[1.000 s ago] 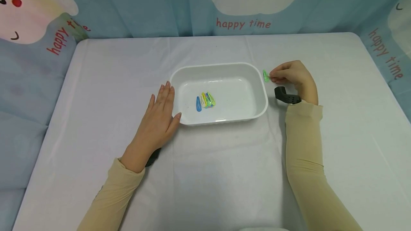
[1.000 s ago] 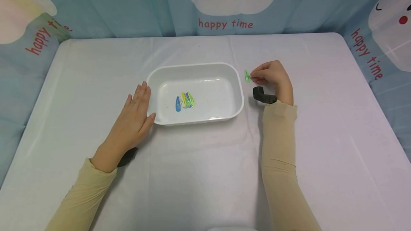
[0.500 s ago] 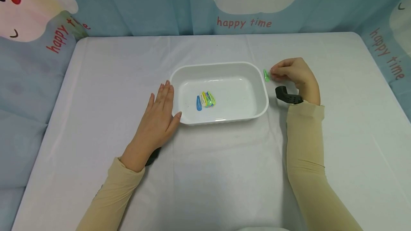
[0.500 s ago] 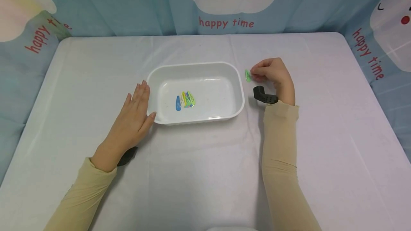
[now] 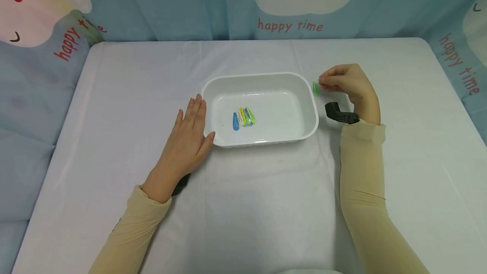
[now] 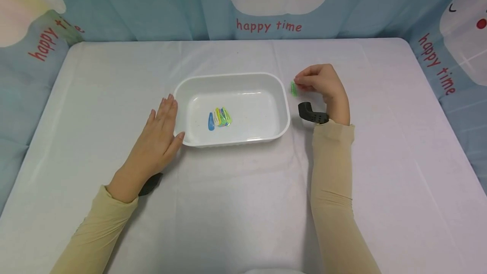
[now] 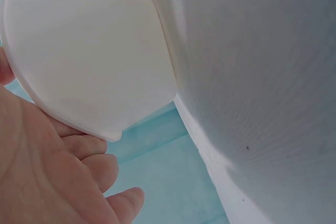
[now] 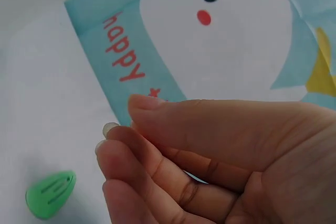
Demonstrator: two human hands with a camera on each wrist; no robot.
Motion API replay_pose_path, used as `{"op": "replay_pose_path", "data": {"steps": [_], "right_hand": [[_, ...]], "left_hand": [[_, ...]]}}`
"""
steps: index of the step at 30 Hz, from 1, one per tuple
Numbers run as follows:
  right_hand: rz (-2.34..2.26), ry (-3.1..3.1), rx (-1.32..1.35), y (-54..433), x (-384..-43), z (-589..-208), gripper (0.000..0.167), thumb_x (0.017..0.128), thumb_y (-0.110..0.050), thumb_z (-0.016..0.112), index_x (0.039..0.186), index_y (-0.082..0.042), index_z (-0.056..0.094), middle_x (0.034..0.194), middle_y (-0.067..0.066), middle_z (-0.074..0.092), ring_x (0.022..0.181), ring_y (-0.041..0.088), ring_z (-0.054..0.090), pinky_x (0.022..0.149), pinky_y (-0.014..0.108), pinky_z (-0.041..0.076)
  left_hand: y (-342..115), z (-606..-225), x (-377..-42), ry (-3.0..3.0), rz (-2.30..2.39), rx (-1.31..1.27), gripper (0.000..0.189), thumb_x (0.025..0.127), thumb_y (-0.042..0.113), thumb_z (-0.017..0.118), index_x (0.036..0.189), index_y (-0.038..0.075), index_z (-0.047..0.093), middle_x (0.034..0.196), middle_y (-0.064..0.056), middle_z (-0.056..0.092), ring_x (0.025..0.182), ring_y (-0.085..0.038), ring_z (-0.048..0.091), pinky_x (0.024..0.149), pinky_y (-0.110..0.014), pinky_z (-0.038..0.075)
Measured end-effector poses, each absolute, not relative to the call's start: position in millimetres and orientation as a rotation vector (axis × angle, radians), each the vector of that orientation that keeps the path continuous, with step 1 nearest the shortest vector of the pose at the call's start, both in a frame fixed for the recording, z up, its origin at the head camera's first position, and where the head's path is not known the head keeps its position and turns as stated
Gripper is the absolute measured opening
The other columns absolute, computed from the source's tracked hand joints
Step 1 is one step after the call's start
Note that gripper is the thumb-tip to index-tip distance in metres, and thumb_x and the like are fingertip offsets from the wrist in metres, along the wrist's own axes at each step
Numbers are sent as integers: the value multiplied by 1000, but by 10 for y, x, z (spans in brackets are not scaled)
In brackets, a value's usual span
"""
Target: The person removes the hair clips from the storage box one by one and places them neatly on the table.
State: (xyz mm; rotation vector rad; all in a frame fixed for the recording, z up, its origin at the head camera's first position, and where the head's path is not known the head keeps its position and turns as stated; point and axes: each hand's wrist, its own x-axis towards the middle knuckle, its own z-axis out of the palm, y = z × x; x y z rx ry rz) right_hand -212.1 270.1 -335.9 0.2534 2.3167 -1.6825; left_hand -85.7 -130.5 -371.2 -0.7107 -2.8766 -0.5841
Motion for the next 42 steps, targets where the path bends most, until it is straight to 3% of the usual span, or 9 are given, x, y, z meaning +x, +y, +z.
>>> {"op": "replay_pose_path", "data": {"steps": [7, 14, 28, 37, 42], "right_hand": [[-1725, 2331, 173, 2617, -2104, -3272, 10, 84, -5, 69, 76, -9, 72, 74, -2, 69, 67, 10, 66, 64, 20, 53], [-1722, 2385, 58, 2507, -2052, -3174, 6, 84, -5, 69, 87, 0, 70, 76, 0, 70, 69, 11, 67, 65, 21, 53], [-1660, 2399, -135, 2211, -1981, -3024, 6, 82, -4, 70, 87, 0, 71, 75, 3, 69, 67, 17, 66, 66, 24, 53], [-1511, 2427, -227, 2044, -1943, -2985, 8, 83, -4, 68, 90, 0, 70, 78, 4, 68, 75, 22, 65, 69, 25, 52], [-1475, 2420, -258, 1955, -1926, -2980, 12, 83, -4, 68, 92, 4, 69, 80, 4, 68, 75, 17, 65, 70, 24, 52]], "left_hand": [[-1308, -3716, -856, -2881, -585, -706, 69, 98, 30, 41, 147, -8, 13, 156, -18, 5, 144, -27, 2, 111, -53, 9], [-1308, -3719, -859, -2875, -586, -709, 69, 98, 29, 42, 147, -8, 13, 156, -18, 5, 144, -28, 4, 111, -54, 10], [-1315, -3719, -864, -2862, -595, -720, 68, 97, 29, 42, 147, -8, 14, 156, -19, 6, 143, -30, 6, 110, -55, 11], [-1319, -3713, -864, -2857, -595, -722, 68, 97, 29, 42, 147, -9, 15, 156, -20, 8, 143, -31, 7, 110, -55, 12], [-1319, -3711, -868, -2859, -598, -727, 68, 97, 29, 43, 147, -9, 15, 155, -20, 7, 143, -31, 7, 110, -55, 12]]}}
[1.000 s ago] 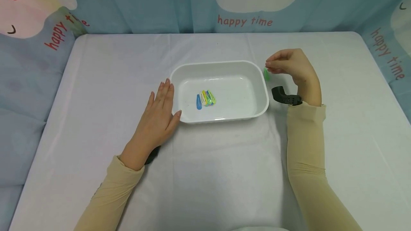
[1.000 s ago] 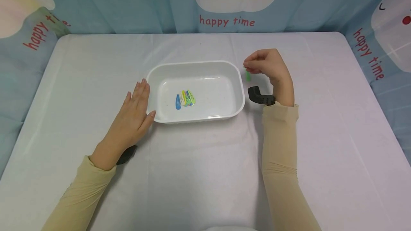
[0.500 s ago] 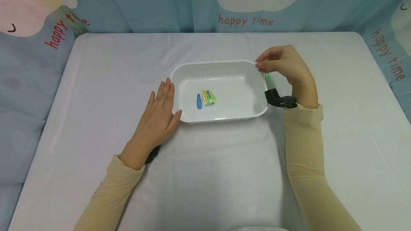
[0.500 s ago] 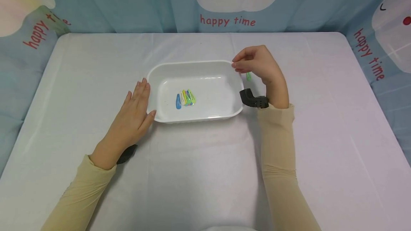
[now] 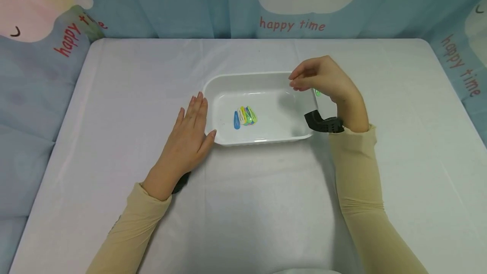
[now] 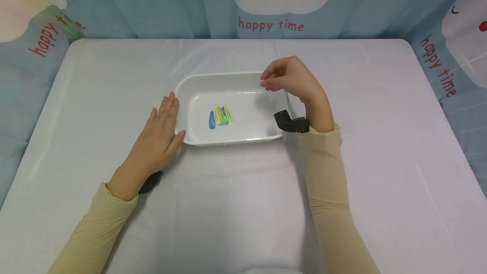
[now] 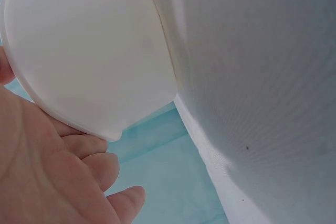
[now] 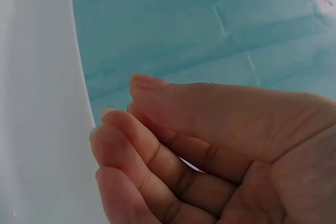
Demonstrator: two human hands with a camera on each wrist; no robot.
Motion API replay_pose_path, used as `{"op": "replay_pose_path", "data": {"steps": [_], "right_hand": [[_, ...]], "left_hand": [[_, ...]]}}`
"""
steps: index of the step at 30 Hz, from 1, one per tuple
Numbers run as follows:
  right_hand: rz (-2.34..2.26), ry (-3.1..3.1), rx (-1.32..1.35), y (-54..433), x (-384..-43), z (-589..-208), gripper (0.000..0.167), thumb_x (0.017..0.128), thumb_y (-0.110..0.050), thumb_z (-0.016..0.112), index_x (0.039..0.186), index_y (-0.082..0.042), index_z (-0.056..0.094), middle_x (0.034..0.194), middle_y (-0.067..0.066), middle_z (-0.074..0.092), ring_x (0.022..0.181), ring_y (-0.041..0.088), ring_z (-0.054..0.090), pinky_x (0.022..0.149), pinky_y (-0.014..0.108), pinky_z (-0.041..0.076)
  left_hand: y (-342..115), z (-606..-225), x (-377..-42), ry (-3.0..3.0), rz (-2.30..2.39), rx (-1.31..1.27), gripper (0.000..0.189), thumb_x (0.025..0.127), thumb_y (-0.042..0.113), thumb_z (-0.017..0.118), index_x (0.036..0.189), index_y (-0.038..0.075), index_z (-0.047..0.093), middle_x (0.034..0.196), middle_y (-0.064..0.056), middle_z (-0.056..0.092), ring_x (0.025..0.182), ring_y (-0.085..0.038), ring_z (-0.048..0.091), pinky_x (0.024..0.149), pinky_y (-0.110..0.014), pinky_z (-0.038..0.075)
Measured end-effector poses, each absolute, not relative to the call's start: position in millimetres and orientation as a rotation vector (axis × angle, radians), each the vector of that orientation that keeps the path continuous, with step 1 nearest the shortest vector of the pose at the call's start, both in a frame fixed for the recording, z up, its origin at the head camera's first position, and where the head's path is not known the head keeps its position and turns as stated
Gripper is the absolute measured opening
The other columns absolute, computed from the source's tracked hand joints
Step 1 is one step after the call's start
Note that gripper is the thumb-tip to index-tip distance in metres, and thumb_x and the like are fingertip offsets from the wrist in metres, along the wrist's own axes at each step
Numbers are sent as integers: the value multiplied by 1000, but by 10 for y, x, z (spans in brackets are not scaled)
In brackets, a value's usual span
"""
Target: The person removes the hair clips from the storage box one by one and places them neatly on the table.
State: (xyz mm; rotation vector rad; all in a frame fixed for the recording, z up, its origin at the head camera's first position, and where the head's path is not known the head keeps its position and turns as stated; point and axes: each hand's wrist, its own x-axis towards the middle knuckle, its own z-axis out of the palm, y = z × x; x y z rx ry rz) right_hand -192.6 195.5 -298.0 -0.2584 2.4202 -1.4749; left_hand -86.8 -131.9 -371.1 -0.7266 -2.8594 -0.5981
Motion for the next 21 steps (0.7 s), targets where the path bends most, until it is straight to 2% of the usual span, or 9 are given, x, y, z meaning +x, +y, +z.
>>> {"op": "replay_pose_path", "data": {"steps": [8, 16, 21], "right_hand": [[-1370, 2418, -367, 1805, -1923, -3022, 14, 84, -4, 67, 94, 5, 67, 82, 6, 68, 76, 20, 64, 72, 25, 51], [-1259, 2366, -441, 1582, -1956, -3059, 13, 84, -4, 67, 93, 5, 67, 80, 10, 67, 80, 35, 60, 70, 26, 49], [-1130, 2377, -488, 1443, -2007, -3053, 11, 84, -7, 69, 90, 3, 67, 75, 10, 66, 76, 33, 59, 71, 31, 50]], "left_hand": [[-1318, -3709, -872, -2878, -599, -724, 69, 98, 29, 44, 147, -9, 14, 155, -20, 6, 143, -31, 6, 111, -54, 10], [-1324, -3706, -868, -2873, -606, -736, 69, 98, 29, 44, 147, -9, 13, 155, -22, 6, 143, -32, 7, 110, -55, 11], [-1340, -3700, -860, -2870, -594, -735, 69, 98, 30, 43, 147, -9, 14, 155, -21, 6, 143, -30, 5, 111, -54, 11]]}}
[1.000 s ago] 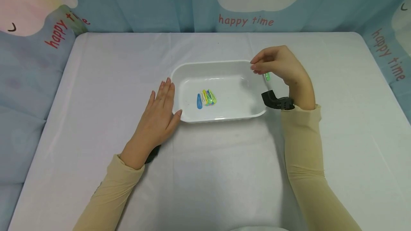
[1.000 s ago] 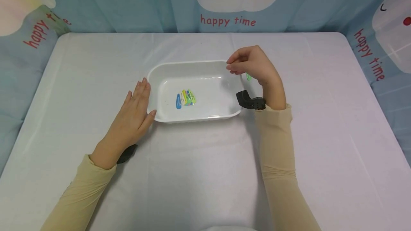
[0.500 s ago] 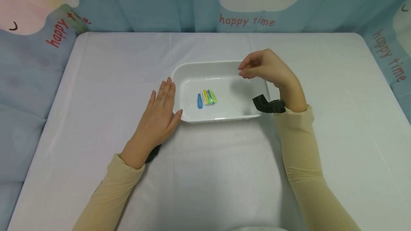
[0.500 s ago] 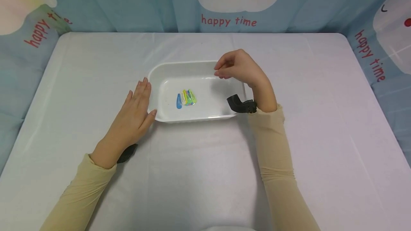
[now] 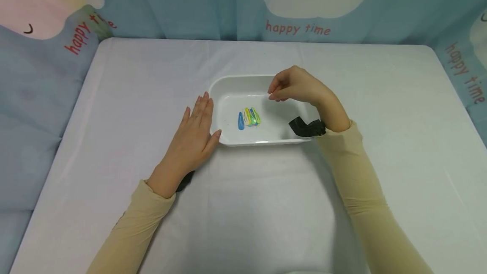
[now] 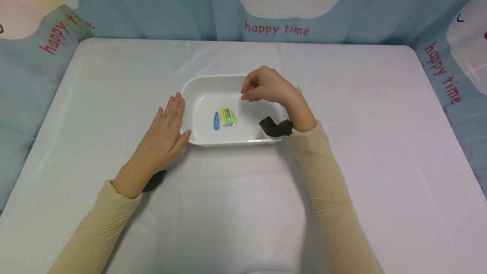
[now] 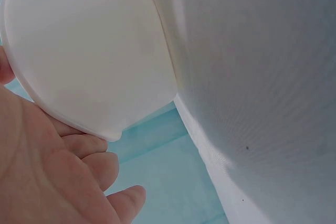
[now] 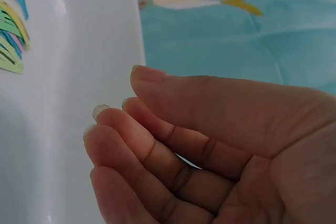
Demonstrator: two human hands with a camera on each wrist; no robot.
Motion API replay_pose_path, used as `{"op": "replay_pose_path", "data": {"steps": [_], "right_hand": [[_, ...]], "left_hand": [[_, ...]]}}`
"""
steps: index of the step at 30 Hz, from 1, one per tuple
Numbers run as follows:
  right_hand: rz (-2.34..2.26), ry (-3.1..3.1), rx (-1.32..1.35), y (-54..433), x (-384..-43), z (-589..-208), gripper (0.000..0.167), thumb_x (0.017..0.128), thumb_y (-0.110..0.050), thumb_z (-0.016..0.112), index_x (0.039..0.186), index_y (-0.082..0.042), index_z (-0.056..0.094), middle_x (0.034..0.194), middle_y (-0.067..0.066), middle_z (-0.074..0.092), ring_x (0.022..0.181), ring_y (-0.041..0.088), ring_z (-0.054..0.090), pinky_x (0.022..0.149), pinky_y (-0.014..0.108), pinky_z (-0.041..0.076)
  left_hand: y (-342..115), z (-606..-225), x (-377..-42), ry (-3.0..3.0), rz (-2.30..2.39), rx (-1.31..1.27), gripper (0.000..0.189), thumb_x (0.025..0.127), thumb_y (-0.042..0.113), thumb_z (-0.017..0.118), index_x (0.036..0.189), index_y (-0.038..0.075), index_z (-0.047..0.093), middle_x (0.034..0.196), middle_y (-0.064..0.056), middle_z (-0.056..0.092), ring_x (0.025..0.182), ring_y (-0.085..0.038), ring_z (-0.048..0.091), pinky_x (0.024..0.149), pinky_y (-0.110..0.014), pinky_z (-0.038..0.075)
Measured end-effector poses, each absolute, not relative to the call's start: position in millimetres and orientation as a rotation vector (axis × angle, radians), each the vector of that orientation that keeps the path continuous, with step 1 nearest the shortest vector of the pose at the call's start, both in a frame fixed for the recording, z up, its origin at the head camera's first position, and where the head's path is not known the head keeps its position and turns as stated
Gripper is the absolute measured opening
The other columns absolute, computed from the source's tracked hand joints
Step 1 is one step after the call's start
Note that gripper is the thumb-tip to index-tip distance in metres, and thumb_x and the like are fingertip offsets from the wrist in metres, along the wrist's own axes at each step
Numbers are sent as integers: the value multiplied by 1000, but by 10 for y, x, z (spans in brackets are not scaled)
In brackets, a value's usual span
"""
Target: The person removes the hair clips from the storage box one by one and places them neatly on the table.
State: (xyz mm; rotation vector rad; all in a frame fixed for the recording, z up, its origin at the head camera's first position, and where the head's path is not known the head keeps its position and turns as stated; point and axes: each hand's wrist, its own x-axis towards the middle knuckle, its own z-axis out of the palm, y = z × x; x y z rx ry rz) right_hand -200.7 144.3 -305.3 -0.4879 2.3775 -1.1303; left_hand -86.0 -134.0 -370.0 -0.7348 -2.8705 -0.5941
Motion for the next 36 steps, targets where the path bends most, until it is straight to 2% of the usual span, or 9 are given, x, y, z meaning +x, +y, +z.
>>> {"op": "replay_pose_path", "data": {"steps": [4, 9, 23, 28, 36], "right_hand": [[-1022, 2384, -525, 1365, -2048, -3069, 10, 84, -6, 69, 89, 2, 67, 75, 10, 66, 74, 29, 60, 71, 32, 51], [-935, 2338, -541, 1261, -2112, -3092, 10, 84, -6, 68, 90, 2, 67, 82, 14, 68, 79, 31, 62, 73, 34, 51], [-928, 2183, -485, 1057, -2244, -3249, 10, 80, 0, 68, 89, 5, 66, 77, 6, 64, 69, 14, 58, 66, 24, 49], [-881, 2172, -460, 1044, -2249, -3276, 10, 81, -2, 68, 88, 5, 65, 77, 5, 62, 68, 15, 54, 65, 24, 47], [-779, 2196, -401, 1027, -2280, -3355, 9, 81, -8, 72, 82, -1, 66, 78, 6, 63, 67, 15, 55, 65, 25, 47]], "left_hand": [[-1334, -3708, -864, -2877, -593, -736, 69, 98, 31, 43, 147, -8, 13, 155, -20, 5, 143, -29, 4, 111, -54, 11], [-1334, -3711, -864, -2880, -597, -734, 69, 98, 30, 43, 147, -8, 13, 155, -20, 5, 143, -29, 4, 110, -55, 11], [-1332, -3715, -859, -2885, -604, -728, 69, 98, 31, 42, 147, -8, 14, 155, -20, 6, 143, -30, 5, 111, -54, 11], [-1327, -3700, -860, -2895, -596, -731, 69, 98, 32, 41, 147, -8, 12, 156, -19, 4, 143, -29, 4, 111, -52, 9], [-1339, -3687, -862, -2876, -590, -732, 69, 98, 31, 42, 147, -8, 13, 155, -21, 6, 143, -31, 6, 111, -54, 11]]}}
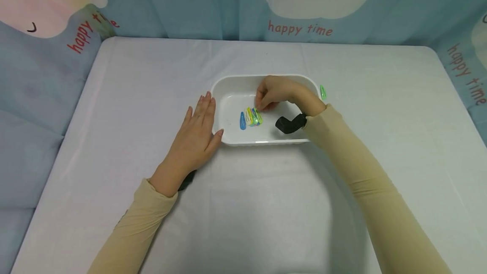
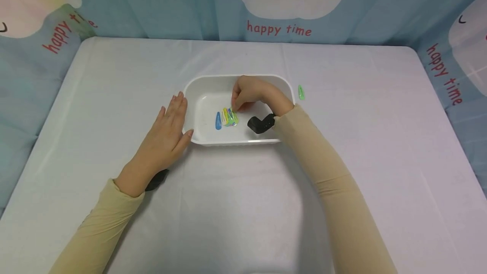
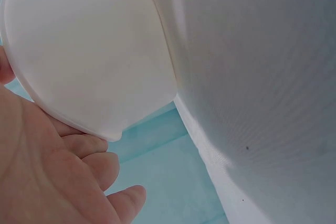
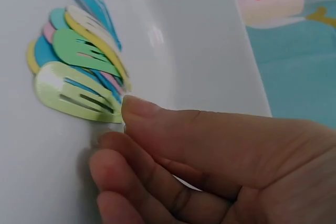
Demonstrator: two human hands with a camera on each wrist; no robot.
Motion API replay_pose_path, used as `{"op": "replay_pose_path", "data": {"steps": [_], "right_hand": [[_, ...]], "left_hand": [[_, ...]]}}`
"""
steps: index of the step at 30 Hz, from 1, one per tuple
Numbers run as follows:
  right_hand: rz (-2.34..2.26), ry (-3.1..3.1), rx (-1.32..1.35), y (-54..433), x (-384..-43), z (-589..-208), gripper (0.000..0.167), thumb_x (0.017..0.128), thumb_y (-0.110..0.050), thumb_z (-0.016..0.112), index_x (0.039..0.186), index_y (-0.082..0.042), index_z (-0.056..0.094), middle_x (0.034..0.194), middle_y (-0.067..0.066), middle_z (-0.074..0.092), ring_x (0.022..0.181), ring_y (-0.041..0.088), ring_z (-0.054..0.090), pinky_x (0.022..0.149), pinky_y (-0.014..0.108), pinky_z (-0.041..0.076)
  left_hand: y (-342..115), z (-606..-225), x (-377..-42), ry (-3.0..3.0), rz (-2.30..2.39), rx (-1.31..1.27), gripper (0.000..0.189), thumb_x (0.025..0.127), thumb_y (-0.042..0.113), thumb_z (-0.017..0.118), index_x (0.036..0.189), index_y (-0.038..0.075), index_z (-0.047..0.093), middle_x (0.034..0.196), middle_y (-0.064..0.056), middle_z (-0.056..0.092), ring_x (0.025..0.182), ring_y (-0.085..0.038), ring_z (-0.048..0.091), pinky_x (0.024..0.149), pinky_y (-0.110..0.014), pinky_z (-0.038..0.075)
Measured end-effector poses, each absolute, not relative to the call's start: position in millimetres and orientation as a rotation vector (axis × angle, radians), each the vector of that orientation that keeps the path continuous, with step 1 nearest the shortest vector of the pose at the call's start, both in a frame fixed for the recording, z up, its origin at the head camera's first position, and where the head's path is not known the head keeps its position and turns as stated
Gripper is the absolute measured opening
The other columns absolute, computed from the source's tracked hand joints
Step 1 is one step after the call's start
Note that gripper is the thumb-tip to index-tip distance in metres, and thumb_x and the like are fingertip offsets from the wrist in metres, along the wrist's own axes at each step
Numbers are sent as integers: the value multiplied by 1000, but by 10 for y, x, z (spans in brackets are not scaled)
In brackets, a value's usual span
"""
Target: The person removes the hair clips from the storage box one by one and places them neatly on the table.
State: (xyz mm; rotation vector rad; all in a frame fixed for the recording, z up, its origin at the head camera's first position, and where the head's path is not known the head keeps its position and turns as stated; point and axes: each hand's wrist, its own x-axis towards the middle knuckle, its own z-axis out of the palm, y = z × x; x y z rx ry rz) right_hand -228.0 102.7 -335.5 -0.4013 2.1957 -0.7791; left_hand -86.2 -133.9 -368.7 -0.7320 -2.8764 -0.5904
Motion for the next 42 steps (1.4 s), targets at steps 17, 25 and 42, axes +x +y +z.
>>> {"op": "replay_pose_path", "data": {"steps": [17, 25, 42], "right_hand": [[-627, 2294, -412, 947, -2270, -3433, 20, 77, -18, 79, 73, -4, 65, 63, 1, 60, 57, 10, 56, 56, 22, 46], [-589, 2306, -449, 944, -2251, -3416, 20, 77, -16, 79, 72, -4, 64, 64, 1, 60, 58, 11, 56, 56, 23, 47], [-600, 2309, -450, 946, -2246, -3404, 18, 76, -14, 79, 72, -3, 65, 64, 2, 60, 57, 11, 57, 56, 23, 47]], "left_hand": [[-1335, -3677, -869, -2885, -588, -732, 69, 98, 30, 41, 147, -8, 13, 155, -21, 7, 143, -29, 5, 111, -54, 11], [-1327, -3677, -865, -2888, -596, -731, 68, 98, 30, 41, 147, -9, 13, 155, -21, 7, 143, -29, 6, 111, -53, 10], [-1329, -3680, -860, -2876, -593, -723, 68, 97, 30, 42, 147, -9, 14, 155, -21, 7, 143, -30, 7, 111, -53, 11]]}}
